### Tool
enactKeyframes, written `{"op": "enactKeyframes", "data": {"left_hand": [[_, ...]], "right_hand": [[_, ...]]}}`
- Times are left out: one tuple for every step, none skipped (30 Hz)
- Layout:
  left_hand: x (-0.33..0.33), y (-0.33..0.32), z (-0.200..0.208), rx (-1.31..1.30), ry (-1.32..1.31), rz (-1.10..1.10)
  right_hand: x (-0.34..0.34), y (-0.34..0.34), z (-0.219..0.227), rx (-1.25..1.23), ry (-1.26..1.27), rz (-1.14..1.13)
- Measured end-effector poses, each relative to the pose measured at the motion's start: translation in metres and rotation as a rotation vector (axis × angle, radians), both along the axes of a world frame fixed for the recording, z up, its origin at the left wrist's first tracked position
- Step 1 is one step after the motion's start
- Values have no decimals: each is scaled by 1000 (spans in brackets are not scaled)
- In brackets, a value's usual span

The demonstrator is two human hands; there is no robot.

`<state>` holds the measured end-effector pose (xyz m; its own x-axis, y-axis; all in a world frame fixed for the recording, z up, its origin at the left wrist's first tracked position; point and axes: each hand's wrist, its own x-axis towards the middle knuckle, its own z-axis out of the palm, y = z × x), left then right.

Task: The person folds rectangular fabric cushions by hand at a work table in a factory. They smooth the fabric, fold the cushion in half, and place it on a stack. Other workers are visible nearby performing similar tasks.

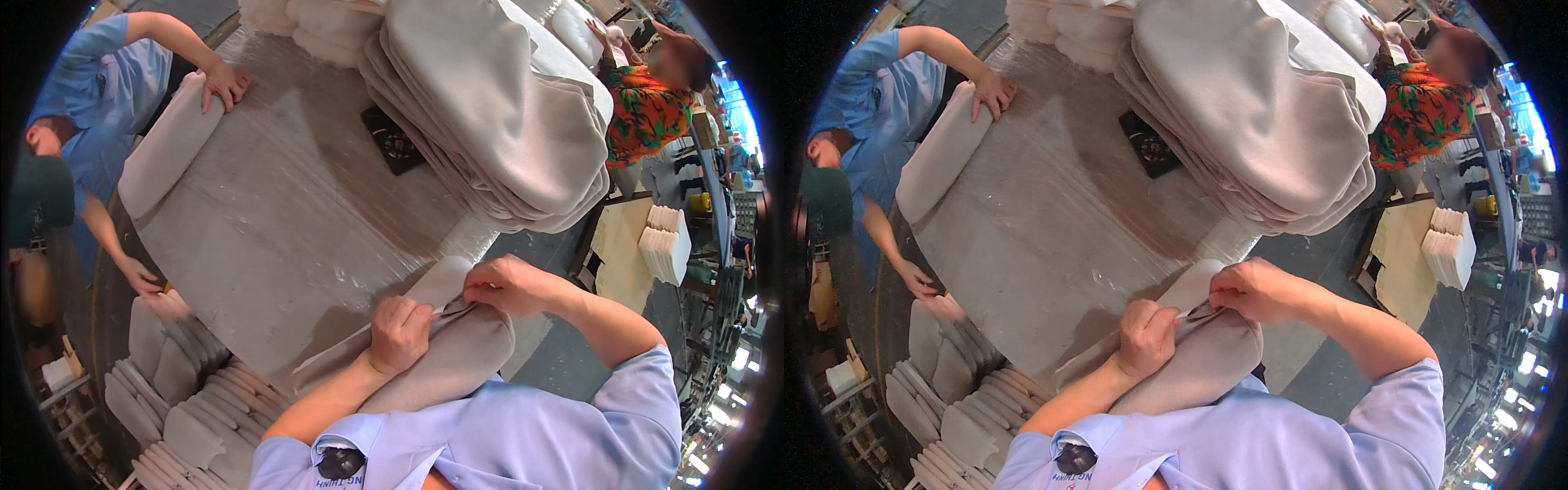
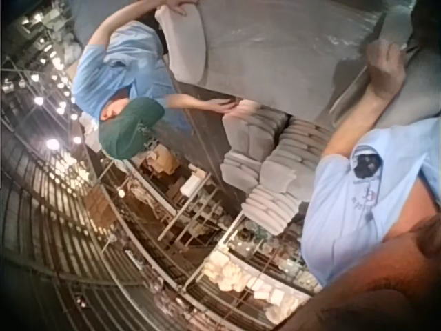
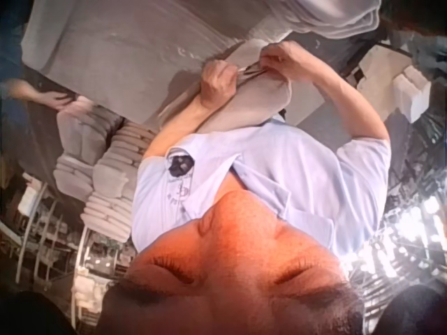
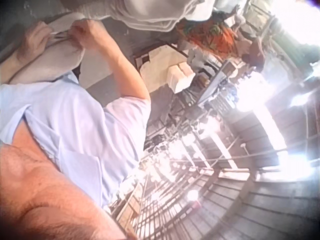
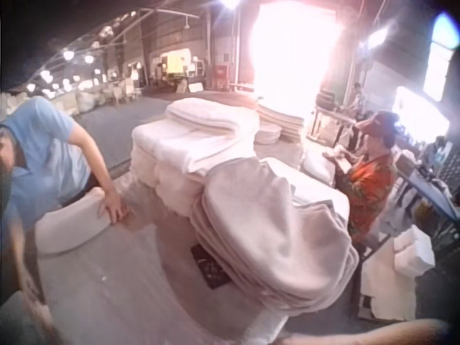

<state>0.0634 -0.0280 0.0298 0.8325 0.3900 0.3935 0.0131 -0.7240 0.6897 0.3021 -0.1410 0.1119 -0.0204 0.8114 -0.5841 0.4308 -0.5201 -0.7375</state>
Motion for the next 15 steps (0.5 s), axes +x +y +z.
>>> {"op": "enactKeyframes", "data": {"left_hand": [[-2,-1,-1,10,-13,-25],[-3,-1,-1,19,-25,-49],[-4,-2,0,29,-40,-74],[-4,-3,0,37,-55,-81],[-4,-4,1,44,-70,-87],[-4,-5,1,53,-84,-92],[-5,-7,1,53,-89,-99],[-5,-8,1,52,-93,-106],[-6,-9,1,52,-99,-112],[-6,-11,1,48,-103,-113],[-6,-12,1,44,-108,-114],[-6,-13,0,40,-116,-111],[-8,-14,-2,13,-103,-110],[-10,-15,-4,-14,-91,-110],[-11,-15,-5,-43,-76,-109]], "right_hand": [[-1,4,2,-46,18,-33],[0,9,4,-81,31,-9],[2,14,5,-115,41,14],[3,19,5,-150,53,37],[2,23,4,-148,38,107],[1,28,1,-144,24,178],[1,31,-2,-140,11,250],[2,34,-5,-152,37,312],[3,36,-10,-164,62,375],[4,38,-14,-177,87,438],[5,39,-17,-168,87,482],[5,42,-19,-160,85,531],[4,44,-19,-152,82,578],[4,44,-18,-178,77,596],[3,48,-14,-205,75,615]]}}
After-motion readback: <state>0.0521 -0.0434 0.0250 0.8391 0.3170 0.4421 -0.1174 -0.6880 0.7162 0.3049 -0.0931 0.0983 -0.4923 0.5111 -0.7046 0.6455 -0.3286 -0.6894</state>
